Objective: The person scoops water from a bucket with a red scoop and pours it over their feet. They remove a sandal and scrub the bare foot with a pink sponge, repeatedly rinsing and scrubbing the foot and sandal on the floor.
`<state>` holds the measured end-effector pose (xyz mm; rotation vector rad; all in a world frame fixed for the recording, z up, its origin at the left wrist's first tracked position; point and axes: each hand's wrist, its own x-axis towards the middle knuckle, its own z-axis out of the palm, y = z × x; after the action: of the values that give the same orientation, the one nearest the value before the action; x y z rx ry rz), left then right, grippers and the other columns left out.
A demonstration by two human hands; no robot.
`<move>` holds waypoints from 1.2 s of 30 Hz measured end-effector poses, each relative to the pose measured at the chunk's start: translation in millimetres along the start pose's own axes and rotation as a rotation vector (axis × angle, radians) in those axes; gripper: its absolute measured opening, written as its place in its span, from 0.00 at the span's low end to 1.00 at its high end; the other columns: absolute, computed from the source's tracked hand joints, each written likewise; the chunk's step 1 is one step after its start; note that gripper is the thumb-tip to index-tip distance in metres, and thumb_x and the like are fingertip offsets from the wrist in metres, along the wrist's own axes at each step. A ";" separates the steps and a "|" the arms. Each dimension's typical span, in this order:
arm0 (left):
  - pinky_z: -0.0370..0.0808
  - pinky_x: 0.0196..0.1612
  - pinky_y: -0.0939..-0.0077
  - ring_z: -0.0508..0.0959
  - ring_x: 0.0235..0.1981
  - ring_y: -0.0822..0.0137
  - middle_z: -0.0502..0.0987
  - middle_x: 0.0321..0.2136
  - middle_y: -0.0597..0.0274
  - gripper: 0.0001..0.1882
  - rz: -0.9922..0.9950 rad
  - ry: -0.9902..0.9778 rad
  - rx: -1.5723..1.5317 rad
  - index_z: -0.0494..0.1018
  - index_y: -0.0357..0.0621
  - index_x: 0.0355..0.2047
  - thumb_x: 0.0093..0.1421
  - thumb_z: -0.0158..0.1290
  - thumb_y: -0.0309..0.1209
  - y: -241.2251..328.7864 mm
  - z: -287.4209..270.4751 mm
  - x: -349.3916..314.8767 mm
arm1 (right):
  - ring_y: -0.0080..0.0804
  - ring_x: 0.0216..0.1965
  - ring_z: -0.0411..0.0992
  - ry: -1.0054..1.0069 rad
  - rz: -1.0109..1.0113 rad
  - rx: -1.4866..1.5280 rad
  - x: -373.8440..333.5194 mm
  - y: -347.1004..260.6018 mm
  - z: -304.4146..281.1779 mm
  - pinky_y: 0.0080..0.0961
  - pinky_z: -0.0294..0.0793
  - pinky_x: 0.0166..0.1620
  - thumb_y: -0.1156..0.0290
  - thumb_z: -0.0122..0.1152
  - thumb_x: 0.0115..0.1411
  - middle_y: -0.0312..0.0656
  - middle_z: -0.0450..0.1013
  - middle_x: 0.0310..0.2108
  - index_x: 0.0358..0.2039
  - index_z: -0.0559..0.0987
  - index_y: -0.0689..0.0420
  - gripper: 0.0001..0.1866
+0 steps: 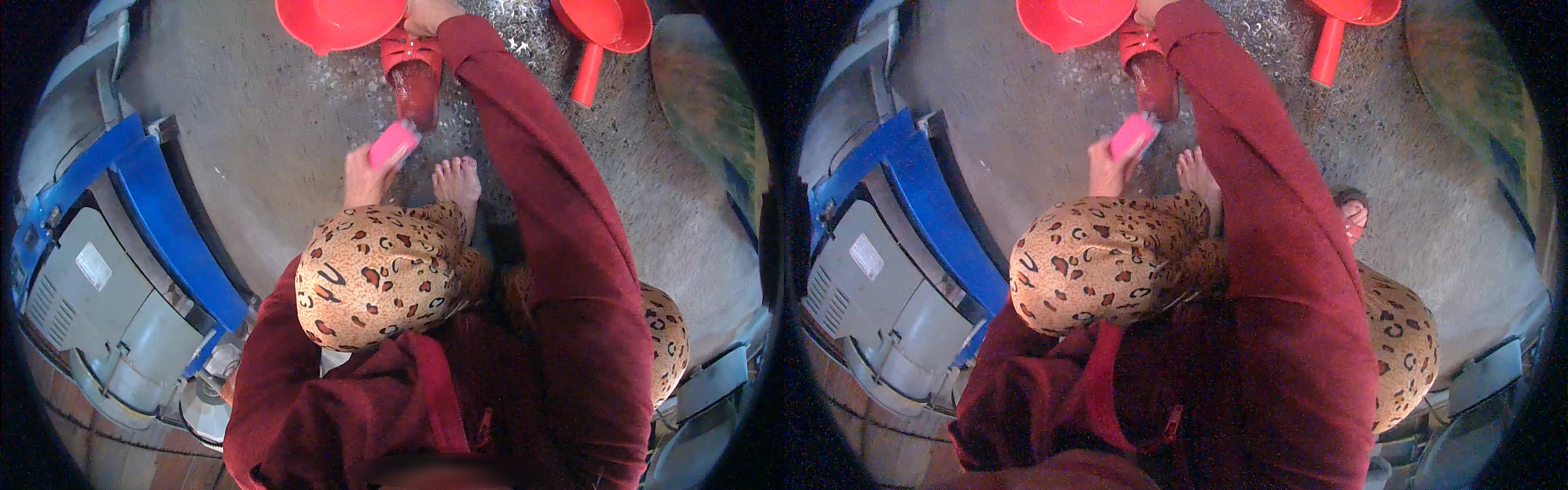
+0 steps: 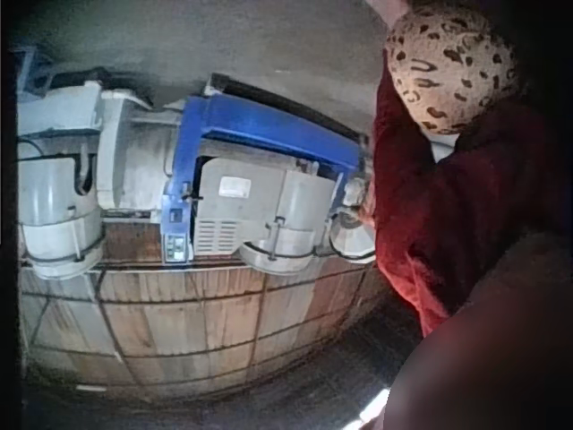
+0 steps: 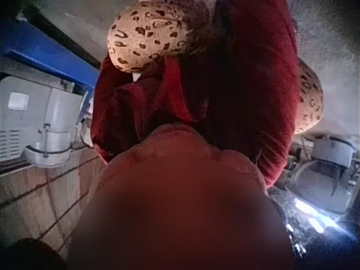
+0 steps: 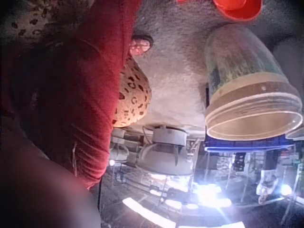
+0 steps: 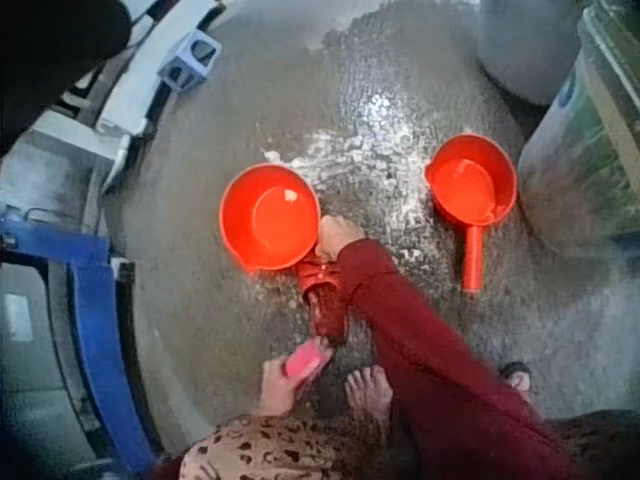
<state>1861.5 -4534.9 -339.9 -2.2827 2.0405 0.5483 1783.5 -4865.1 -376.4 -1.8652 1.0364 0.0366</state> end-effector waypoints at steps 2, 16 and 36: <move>0.66 0.42 0.55 0.65 0.42 0.46 0.64 0.41 0.42 0.26 -0.138 0.120 0.009 0.67 0.69 0.55 0.55 0.57 0.37 37.9 11.2 69.4 | 0.52 0.34 0.76 0.039 0.015 -0.033 1.8 11.2 4.8 0.43 0.76 0.34 0.73 0.63 0.41 0.57 0.76 0.28 0.24 0.81 0.62 0.08; 0.68 0.38 0.54 0.65 0.39 0.47 0.63 0.36 0.44 0.30 -0.394 0.294 0.118 0.62 0.72 0.58 0.55 0.55 0.35 70.0 -11.6 142.4 | 0.55 0.35 0.76 0.081 0.017 0.078 8.5 13.6 -2.0 0.42 0.75 0.38 0.72 0.60 0.46 0.58 0.76 0.30 0.29 0.80 0.64 0.10; 0.68 0.37 0.59 0.64 0.38 0.50 0.61 0.34 0.51 0.28 -0.175 0.220 -0.050 0.63 0.72 0.58 0.57 0.53 0.35 45.6 33.9 23.5 | 0.58 0.42 0.72 0.200 -0.180 -0.014 -8.3 17.0 -34.3 0.44 0.73 0.43 0.59 0.59 0.48 0.59 0.74 0.36 0.40 0.79 0.56 0.20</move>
<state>1811.1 -4555.1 -368.7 -2.6235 1.9032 0.3568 1753.6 -4888.5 -366.9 -1.9984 0.9989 -0.2538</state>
